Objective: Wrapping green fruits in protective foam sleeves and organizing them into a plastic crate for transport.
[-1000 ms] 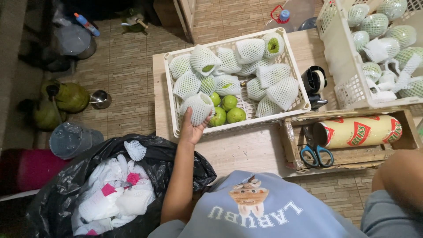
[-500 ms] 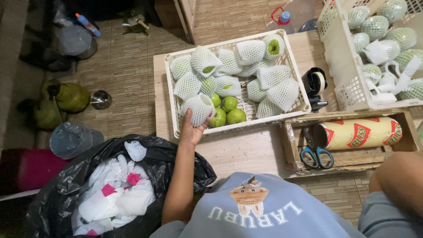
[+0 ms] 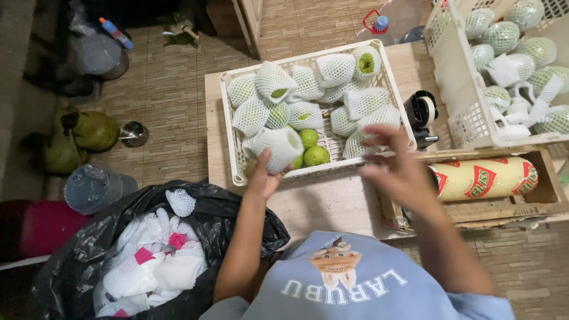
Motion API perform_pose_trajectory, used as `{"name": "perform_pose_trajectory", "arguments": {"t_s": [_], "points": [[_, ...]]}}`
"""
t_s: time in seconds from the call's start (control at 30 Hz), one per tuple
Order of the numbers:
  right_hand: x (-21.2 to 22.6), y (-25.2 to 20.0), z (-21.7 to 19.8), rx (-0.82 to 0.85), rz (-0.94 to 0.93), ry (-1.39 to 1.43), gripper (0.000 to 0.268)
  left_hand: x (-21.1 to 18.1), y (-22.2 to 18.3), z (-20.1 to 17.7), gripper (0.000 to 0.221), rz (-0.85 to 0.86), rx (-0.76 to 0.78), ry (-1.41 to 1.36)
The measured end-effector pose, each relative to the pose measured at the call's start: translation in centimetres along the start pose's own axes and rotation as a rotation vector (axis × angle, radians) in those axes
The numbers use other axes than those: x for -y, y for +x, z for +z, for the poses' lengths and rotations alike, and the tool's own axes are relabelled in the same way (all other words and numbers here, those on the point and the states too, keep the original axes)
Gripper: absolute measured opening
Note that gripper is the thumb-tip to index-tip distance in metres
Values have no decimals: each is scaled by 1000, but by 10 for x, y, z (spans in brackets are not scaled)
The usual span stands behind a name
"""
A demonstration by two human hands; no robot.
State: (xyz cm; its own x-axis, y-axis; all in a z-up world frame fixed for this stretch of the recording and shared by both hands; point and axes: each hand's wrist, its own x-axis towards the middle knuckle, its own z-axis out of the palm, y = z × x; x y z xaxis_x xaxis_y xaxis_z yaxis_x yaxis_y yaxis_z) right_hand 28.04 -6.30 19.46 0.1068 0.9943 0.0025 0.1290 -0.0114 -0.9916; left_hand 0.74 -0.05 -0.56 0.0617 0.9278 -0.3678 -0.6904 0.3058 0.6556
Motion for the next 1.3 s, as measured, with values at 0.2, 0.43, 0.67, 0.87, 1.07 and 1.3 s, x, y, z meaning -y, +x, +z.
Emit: {"name": "perform_pose_trajectory", "arguments": {"t_s": [0.2, 0.43, 0.67, 0.87, 1.07, 1.3], "points": [[-167, 6, 60, 388, 265, 478, 104, 69, 8, 30, 76, 150, 38, 109], [-163, -1, 66, 256, 411, 919, 32, 88, -25, 76, 98, 535, 112, 377], [-124, -10, 70, 157, 426, 1093, 16, 79, -43, 54, 108, 521, 239, 783], [-202, 8, 4, 53, 322, 1022, 78, 55, 30, 19, 41, 620, 178, 862], [-197, 26, -55, -141, 87, 900, 74, 59, 122, 28, 53, 252, 71, 1803], [-166, 24, -79, -238, 63, 1068, 108, 120, 187, 51, 13, 567, 173, 2004]]}}
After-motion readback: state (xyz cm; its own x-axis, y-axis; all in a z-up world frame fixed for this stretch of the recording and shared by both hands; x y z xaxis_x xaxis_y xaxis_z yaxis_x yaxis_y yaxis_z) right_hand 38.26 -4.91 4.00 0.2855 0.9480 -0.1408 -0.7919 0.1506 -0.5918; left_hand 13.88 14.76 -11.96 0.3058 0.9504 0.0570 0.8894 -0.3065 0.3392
